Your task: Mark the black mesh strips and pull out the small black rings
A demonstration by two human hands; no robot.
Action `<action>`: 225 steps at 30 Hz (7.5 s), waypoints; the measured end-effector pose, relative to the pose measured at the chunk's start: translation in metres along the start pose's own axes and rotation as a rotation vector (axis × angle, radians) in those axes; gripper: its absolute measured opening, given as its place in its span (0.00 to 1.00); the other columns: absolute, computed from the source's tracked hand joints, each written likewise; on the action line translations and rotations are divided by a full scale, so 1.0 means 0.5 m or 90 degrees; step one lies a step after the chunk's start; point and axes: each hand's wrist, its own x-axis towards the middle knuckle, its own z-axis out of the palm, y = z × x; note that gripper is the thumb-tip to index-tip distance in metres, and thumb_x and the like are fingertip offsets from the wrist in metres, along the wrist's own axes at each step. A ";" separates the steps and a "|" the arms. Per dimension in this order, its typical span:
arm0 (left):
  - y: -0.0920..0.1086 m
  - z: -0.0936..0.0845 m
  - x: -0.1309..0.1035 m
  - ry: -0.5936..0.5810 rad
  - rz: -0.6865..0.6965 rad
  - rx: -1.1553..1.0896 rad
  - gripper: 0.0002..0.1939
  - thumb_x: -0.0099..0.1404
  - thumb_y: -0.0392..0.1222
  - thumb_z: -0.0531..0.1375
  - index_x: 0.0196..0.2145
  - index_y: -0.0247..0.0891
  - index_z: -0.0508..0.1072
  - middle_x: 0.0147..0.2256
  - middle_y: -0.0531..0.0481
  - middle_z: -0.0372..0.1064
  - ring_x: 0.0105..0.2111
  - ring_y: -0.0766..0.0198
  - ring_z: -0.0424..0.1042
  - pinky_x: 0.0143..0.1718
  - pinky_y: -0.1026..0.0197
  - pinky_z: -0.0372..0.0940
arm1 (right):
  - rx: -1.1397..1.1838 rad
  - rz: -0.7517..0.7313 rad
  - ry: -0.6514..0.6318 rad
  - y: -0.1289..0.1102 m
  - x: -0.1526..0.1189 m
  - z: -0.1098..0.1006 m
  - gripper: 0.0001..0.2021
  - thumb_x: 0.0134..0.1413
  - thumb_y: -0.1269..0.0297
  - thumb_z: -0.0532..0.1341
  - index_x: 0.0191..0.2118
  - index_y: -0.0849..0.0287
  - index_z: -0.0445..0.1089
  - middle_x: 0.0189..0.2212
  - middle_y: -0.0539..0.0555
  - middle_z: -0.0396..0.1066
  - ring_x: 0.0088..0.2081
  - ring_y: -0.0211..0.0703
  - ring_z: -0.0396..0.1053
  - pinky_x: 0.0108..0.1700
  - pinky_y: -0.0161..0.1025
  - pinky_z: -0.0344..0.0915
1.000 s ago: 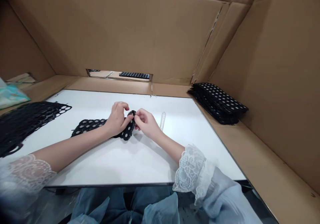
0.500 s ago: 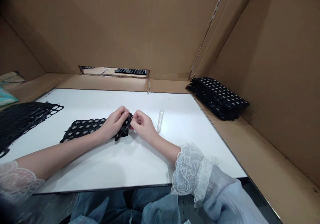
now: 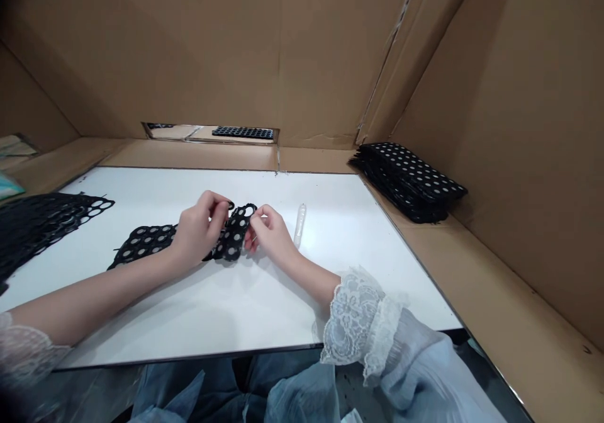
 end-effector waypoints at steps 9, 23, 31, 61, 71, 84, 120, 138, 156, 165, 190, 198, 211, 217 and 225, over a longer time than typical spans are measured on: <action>0.030 0.001 -0.040 -0.163 0.076 0.023 0.11 0.64 0.43 0.46 0.35 0.38 0.65 0.29 0.50 0.67 0.28 0.64 0.66 0.31 0.63 0.58 | 0.056 -0.016 0.009 0.000 -0.016 0.018 0.07 0.50 0.64 0.51 0.26 0.56 0.50 0.16 0.42 0.60 0.18 0.30 0.61 0.22 0.31 0.62; 0.017 -0.003 -0.013 -0.171 -0.066 -0.105 0.09 0.62 0.43 0.49 0.33 0.37 0.66 0.28 0.52 0.67 0.29 0.64 0.67 0.32 0.63 0.59 | 0.016 -0.042 0.028 0.003 -0.019 0.020 0.10 0.43 0.70 0.54 0.35 0.54 0.53 0.19 0.41 0.57 0.19 0.29 0.59 0.19 0.26 0.53; -0.003 -0.021 0.002 0.000 -0.091 -0.092 0.09 0.65 0.44 0.44 0.38 0.38 0.58 0.24 0.54 0.63 0.22 0.67 0.66 0.25 0.64 0.60 | -0.030 0.012 0.044 -0.001 -0.018 0.008 0.05 0.46 0.66 0.53 0.27 0.60 0.63 0.17 0.46 0.58 0.18 0.30 0.56 0.20 0.30 0.55; 0.015 -0.019 -0.018 -0.291 -0.190 -0.256 0.09 0.61 0.43 0.49 0.34 0.35 0.63 0.25 0.51 0.66 0.24 0.67 0.67 0.25 0.65 0.61 | -0.049 -0.009 -0.012 -0.006 -0.026 0.019 0.07 0.41 0.73 0.54 0.29 0.58 0.55 0.20 0.43 0.60 0.21 0.30 0.59 0.24 0.31 0.55; 0.032 -0.021 -0.048 -0.187 -0.099 -0.120 0.09 0.59 0.42 0.54 0.33 0.37 0.70 0.29 0.51 0.72 0.30 0.64 0.71 0.32 0.65 0.65 | -0.028 0.029 -0.013 0.007 -0.021 0.010 0.12 0.39 0.69 0.61 0.30 0.58 0.56 0.18 0.43 0.62 0.23 0.33 0.65 0.28 0.33 0.60; 0.030 -0.020 -0.050 -0.247 -0.168 -0.234 0.12 0.56 0.45 0.57 0.34 0.35 0.70 0.31 0.48 0.72 0.32 0.62 0.72 0.35 0.61 0.66 | 0.052 0.046 0.030 -0.002 -0.026 0.018 0.13 0.32 0.75 0.57 0.29 0.58 0.55 0.20 0.42 0.56 0.23 0.31 0.57 0.27 0.31 0.54; 0.033 -0.018 -0.059 -0.244 -0.016 0.052 0.10 0.62 0.38 0.44 0.36 0.37 0.62 0.36 0.45 0.67 0.36 0.57 0.66 0.34 0.59 0.58 | -0.240 -0.117 0.028 0.003 -0.044 0.026 0.06 0.45 0.67 0.55 0.33 0.56 0.57 0.25 0.46 0.62 0.26 0.34 0.62 0.27 0.33 0.59; 0.020 -0.046 -0.027 -0.156 -0.055 0.042 0.10 0.64 0.41 0.42 0.39 0.39 0.59 0.27 0.51 0.63 0.27 0.62 0.64 0.28 0.62 0.56 | -0.115 0.068 -0.008 -0.010 -0.018 0.002 0.01 0.45 0.68 0.54 0.26 0.58 0.60 0.21 0.47 0.61 0.16 0.33 0.64 0.14 0.30 0.57; 0.041 -0.016 -0.072 -0.296 -0.058 -0.154 0.09 0.63 0.45 0.48 0.40 0.38 0.57 0.34 0.49 0.64 0.31 0.64 0.65 0.30 0.63 0.58 | -0.007 0.017 0.017 -0.018 -0.029 0.013 0.09 0.43 0.67 0.60 0.32 0.60 0.60 0.26 0.47 0.61 0.23 0.29 0.61 0.29 0.34 0.62; 0.021 -0.003 -0.071 -0.282 -0.098 -0.308 0.08 0.63 0.43 0.49 0.39 0.38 0.59 0.33 0.50 0.63 0.30 0.67 0.63 0.30 0.64 0.59 | 0.051 0.046 -0.031 -0.025 -0.034 0.013 0.13 0.38 0.73 0.60 0.32 0.58 0.56 0.28 0.45 0.58 0.24 0.30 0.61 0.30 0.35 0.61; 0.034 -0.008 -0.072 -0.280 -0.047 -0.110 0.07 0.63 0.39 0.44 0.40 0.38 0.54 0.32 0.50 0.62 0.31 0.64 0.65 0.31 0.62 0.57 | 0.105 0.002 -0.047 -0.007 -0.030 0.017 0.14 0.35 0.76 0.58 0.31 0.58 0.55 0.26 0.44 0.56 0.23 0.28 0.57 0.27 0.31 0.57; 0.037 -0.009 -0.062 -0.213 -0.062 -0.073 0.09 0.61 0.35 0.43 0.39 0.38 0.57 0.25 0.54 0.62 0.25 0.65 0.62 0.27 0.64 0.56 | 0.141 0.003 -0.040 0.000 -0.022 0.018 0.14 0.33 0.77 0.56 0.30 0.58 0.56 0.25 0.44 0.55 0.23 0.29 0.56 0.25 0.30 0.55; 0.021 -0.020 -0.037 -0.157 -0.088 -0.142 0.09 0.63 0.43 0.47 0.37 0.38 0.60 0.25 0.53 0.62 0.25 0.66 0.63 0.26 0.64 0.57 | 0.043 -0.005 -0.079 -0.011 -0.017 0.006 0.12 0.41 0.67 0.59 0.28 0.57 0.52 0.21 0.41 0.53 0.18 0.26 0.53 0.23 0.30 0.51; -0.042 -0.035 0.018 0.030 -0.216 -0.385 0.06 0.59 0.42 0.51 0.34 0.37 0.59 0.24 0.55 0.56 0.21 0.72 0.58 0.22 0.68 0.54 | -0.010 0.006 -0.002 -0.014 -0.014 -0.002 0.10 0.36 0.74 0.55 0.27 0.57 0.52 0.19 0.41 0.47 0.18 0.27 0.48 0.21 0.29 0.47; 0.015 -0.027 -0.001 -0.247 -0.353 -0.527 0.17 0.61 0.51 0.50 0.22 0.36 0.55 0.18 0.58 0.44 0.14 0.75 0.45 0.15 0.69 0.40 | -0.007 -0.023 0.010 -0.015 -0.017 -0.003 0.12 0.41 0.67 0.60 0.30 0.57 0.52 0.22 0.42 0.54 0.22 0.30 0.58 0.29 0.33 0.57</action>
